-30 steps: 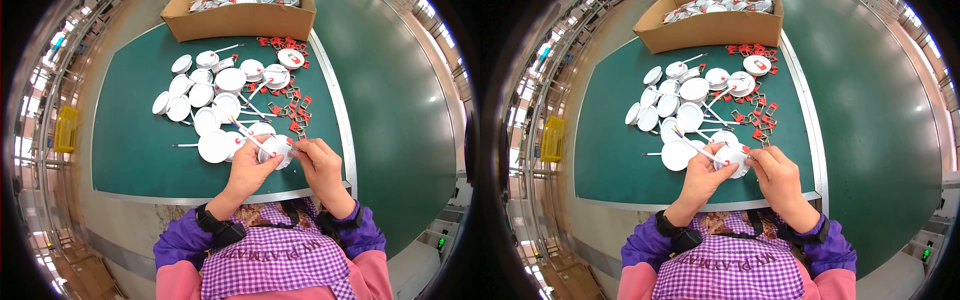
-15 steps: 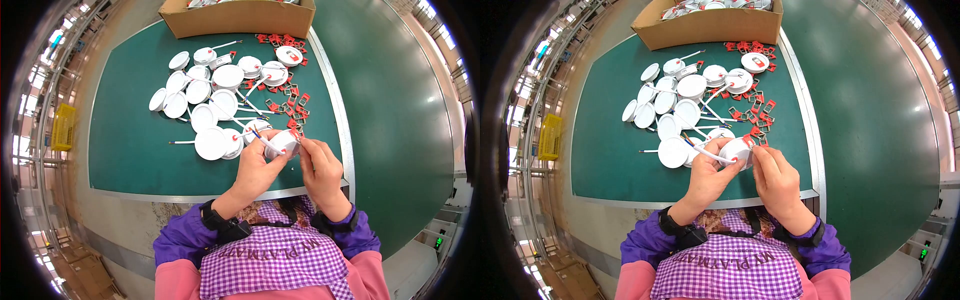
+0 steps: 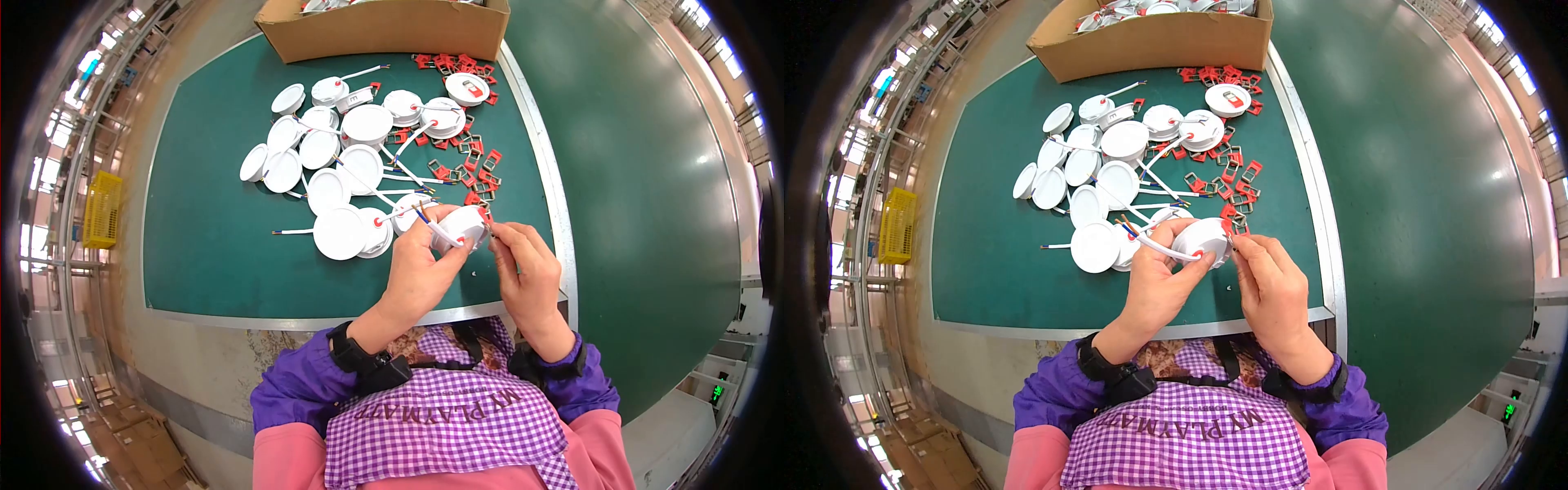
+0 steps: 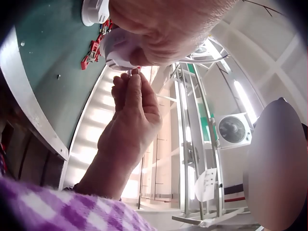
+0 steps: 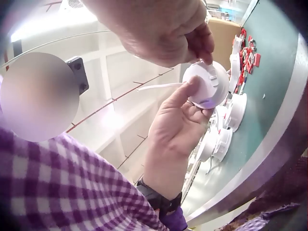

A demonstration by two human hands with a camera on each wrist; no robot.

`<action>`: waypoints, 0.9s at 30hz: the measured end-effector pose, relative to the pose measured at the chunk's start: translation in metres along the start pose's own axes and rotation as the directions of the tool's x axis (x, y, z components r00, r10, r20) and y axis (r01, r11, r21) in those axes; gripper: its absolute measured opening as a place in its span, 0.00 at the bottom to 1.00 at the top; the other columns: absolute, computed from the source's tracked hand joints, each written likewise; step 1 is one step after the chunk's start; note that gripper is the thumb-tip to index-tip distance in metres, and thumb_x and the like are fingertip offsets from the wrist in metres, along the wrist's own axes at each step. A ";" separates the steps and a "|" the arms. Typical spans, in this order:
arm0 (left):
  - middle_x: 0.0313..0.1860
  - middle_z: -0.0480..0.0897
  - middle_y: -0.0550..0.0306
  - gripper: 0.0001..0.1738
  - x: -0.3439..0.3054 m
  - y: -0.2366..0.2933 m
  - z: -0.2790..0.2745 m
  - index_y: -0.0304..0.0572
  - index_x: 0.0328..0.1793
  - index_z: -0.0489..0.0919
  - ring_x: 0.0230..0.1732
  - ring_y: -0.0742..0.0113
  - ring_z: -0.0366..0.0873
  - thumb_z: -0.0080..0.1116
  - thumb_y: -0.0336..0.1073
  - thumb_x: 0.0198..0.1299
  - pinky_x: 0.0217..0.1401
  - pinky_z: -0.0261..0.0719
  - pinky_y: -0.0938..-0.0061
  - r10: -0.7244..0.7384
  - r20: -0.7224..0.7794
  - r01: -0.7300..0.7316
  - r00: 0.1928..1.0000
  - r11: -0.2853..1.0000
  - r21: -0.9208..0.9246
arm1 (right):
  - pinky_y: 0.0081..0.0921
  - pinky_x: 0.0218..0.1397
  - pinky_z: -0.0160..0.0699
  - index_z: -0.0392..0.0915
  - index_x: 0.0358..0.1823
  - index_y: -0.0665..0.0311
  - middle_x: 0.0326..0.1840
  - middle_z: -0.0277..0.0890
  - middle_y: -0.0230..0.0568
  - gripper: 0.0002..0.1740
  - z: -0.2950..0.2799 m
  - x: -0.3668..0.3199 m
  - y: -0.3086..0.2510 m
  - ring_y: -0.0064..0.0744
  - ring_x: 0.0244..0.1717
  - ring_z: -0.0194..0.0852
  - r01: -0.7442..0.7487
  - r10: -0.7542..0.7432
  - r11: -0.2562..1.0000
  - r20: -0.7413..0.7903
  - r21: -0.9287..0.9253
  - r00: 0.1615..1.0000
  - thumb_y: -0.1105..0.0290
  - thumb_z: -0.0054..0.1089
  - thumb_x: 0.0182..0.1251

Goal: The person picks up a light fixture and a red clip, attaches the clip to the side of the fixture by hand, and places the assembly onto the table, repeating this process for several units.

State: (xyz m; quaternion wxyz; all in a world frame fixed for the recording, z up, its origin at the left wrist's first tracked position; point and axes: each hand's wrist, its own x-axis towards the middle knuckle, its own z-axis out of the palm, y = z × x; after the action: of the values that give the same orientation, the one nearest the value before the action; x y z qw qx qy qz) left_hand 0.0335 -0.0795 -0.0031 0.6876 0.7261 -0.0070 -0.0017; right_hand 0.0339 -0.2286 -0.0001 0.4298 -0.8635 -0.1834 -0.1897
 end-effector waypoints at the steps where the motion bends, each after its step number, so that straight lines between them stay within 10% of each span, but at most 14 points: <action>1: 0.38 0.79 0.59 0.15 0.000 -0.001 0.001 0.36 0.49 0.75 0.36 0.76 0.75 0.60 0.26 0.54 0.38 0.74 0.80 0.051 -0.019 -0.050 0.999 0.999 0.013 | 0.27 0.31 0.76 0.76 0.42 0.70 0.36 0.77 0.46 0.10 0.001 -0.002 0.001 0.40 0.30 0.78 -0.031 0.030 0.999 0.008 0.014 1.000 0.82 0.57 0.57; 14: 0.41 0.80 0.59 0.17 -0.006 0.003 0.002 0.36 0.51 0.75 0.42 0.76 0.76 0.62 0.28 0.55 0.42 0.74 0.80 -0.043 0.150 0.020 0.988 0.988 0.150 | 0.26 0.33 0.78 0.75 0.42 0.70 0.36 0.77 0.47 0.13 -0.002 0.002 0.003 0.39 0.32 0.79 -0.034 0.034 0.999 0.004 -0.030 0.999 0.87 0.54 0.54; 16: 0.41 0.80 0.59 0.17 -0.006 -0.007 0.003 0.36 0.52 0.74 0.42 0.76 0.76 0.61 0.28 0.56 0.42 0.75 0.80 -0.015 0.055 0.019 0.998 0.996 -0.089 | 0.26 0.33 0.77 0.75 0.42 0.70 0.36 0.76 0.47 0.12 -0.004 0.002 0.004 0.39 0.31 0.78 -0.061 0.060 0.998 -0.041 -0.008 0.997 0.86 0.55 0.55; 27: 0.37 0.79 0.58 0.17 -0.001 -0.008 0.006 0.36 0.52 0.73 0.37 0.76 0.75 0.60 0.27 0.56 0.38 0.74 0.80 0.006 -0.004 -0.006 1.000 1.000 -0.014 | 0.26 0.32 0.76 0.75 0.42 0.70 0.37 0.75 0.47 0.09 0.000 -0.007 -0.003 0.38 0.31 0.77 -0.131 0.130 0.990 0.031 0.051 0.991 0.82 0.55 0.58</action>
State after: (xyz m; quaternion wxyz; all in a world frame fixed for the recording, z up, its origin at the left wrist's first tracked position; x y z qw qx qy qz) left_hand 0.0322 -0.0851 -0.0114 0.6928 0.7211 -0.0078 0.0019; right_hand 0.0262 -0.2281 -0.0019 0.4616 -0.8644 -0.1374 -0.1442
